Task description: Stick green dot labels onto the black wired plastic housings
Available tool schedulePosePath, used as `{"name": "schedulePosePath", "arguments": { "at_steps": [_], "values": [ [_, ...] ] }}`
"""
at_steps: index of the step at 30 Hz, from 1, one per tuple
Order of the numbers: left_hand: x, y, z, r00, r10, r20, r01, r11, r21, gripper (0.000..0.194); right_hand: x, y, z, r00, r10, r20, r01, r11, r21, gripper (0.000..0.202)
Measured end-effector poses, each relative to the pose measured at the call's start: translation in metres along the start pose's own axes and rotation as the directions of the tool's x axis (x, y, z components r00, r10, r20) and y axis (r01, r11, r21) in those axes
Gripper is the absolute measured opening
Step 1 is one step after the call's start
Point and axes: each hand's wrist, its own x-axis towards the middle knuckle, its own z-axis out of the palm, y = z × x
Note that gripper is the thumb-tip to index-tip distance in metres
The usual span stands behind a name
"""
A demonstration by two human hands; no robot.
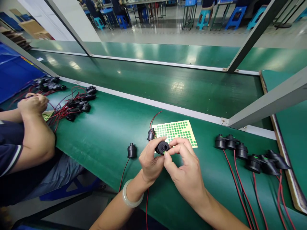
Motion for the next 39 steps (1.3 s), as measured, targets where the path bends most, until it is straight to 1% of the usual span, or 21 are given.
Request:
{"name": "schedulePosePath", "arguments": {
  "at_steps": [3, 5, 7, 9, 11, 14, 16, 18, 20, 24, 28, 30, 32, 34, 39],
  "values": [
    [0.000, 0.000, 0.000, 1.000, -0.004, -0.015, 0.004, 1.000, -0.001, 0.035, -0.003, 0.004, 0.005, 1.000, 0.001, -0.023, 0.000, 0.999, 0.044, 0.009],
    [0.000, 0.001, 0.000, 1.000, -0.008, -0.025, 0.008, 1.000, -0.004, 0.036, -0.004, 0.006, 0.010, 0.998, 0.002, -0.057, 0.004, 0.994, 0.106, 0.007],
    [0.000, 0.003, -0.001, 0.999, -0.022, -0.032, 0.022, 1.000, -0.006, 0.035, -0.006, 0.008, 0.014, 0.996, 0.003, -0.089, 0.013, 0.984, 0.176, 0.007],
    [0.001, 0.004, -0.001, 0.998, -0.052, -0.029, 0.051, 0.999, -0.016, 0.032, -0.006, 0.009, 0.015, 0.996, -0.012, -0.090, 0.030, 0.979, 0.203, 0.007],
    [0.002, 0.006, -0.002, 0.996, -0.086, -0.018, 0.086, 0.996, -0.035, 0.031, -0.006, 0.009, 0.015, 0.996, -0.047, -0.079, 0.060, 0.985, 0.165, 0.007],
    [0.003, 0.007, -0.003, 0.993, -0.116, -0.013, 0.115, 0.992, -0.048, 0.030, -0.004, 0.009, 0.012, 0.985, -0.144, -0.092, 0.148, 0.989, 0.028, 0.012],
    [0.004, 0.007, -0.003, 0.993, -0.121, -0.014, 0.121, 0.992, -0.047, 0.029, -0.003, 0.011, 0.009, 0.963, -0.249, -0.106, 0.241, 0.967, -0.086, 0.016],
    [0.005, 0.007, -0.004, 0.992, -0.123, -0.009, 0.123, 0.991, -0.047, 0.027, -0.002, 0.013, 0.007, 0.931, -0.352, -0.102, 0.329, 0.925, -0.191, 0.019],
    [0.006, 0.008, -0.004, 0.993, -0.120, -0.004, 0.120, 0.992, -0.046, 0.027, -0.001, 0.015, 0.006, 0.903, -0.422, -0.085, 0.388, 0.882, -0.267, 0.023],
    [0.007, 0.008, -0.006, 0.994, -0.105, -0.009, 0.104, 0.994, -0.045, 0.029, 0.001, 0.019, 0.003, 0.846, -0.530, -0.060, 0.482, 0.807, -0.341, 0.029],
    [0.006, 0.007, -0.007, 0.997, -0.079, -0.010, 0.079, 0.996, -0.041, 0.031, 0.003, 0.023, -0.003, 0.775, -0.632, 0.011, 0.584, 0.709, -0.394, 0.032],
    [0.005, 0.006, -0.007, 0.998, -0.061, -0.011, 0.060, 0.998, -0.027, 0.030, 0.005, 0.024, -0.007, 0.762, -0.647, 0.040, 0.608, 0.693, -0.388, 0.033],
    [0.004, 0.005, -0.007, 0.999, -0.044, -0.013, 0.044, 0.999, -0.011, 0.029, 0.006, 0.024, -0.009, 0.777, -0.628, 0.046, 0.600, 0.717, -0.356, 0.033],
    [0.005, 0.005, -0.008, 1.000, -0.027, -0.010, 0.027, 1.000, -0.004, 0.028, 0.008, 0.022, -0.010, 0.803, -0.594, 0.040, 0.576, 0.758, -0.305, 0.033],
    [0.006, 0.007, -0.009, 1.000, 0.003, 0.030, -0.003, 1.000, 0.013, 0.025, 0.008, 0.019, -0.006, 0.863, -0.504, 0.025, 0.500, 0.849, -0.167, 0.031]
  ]
}}
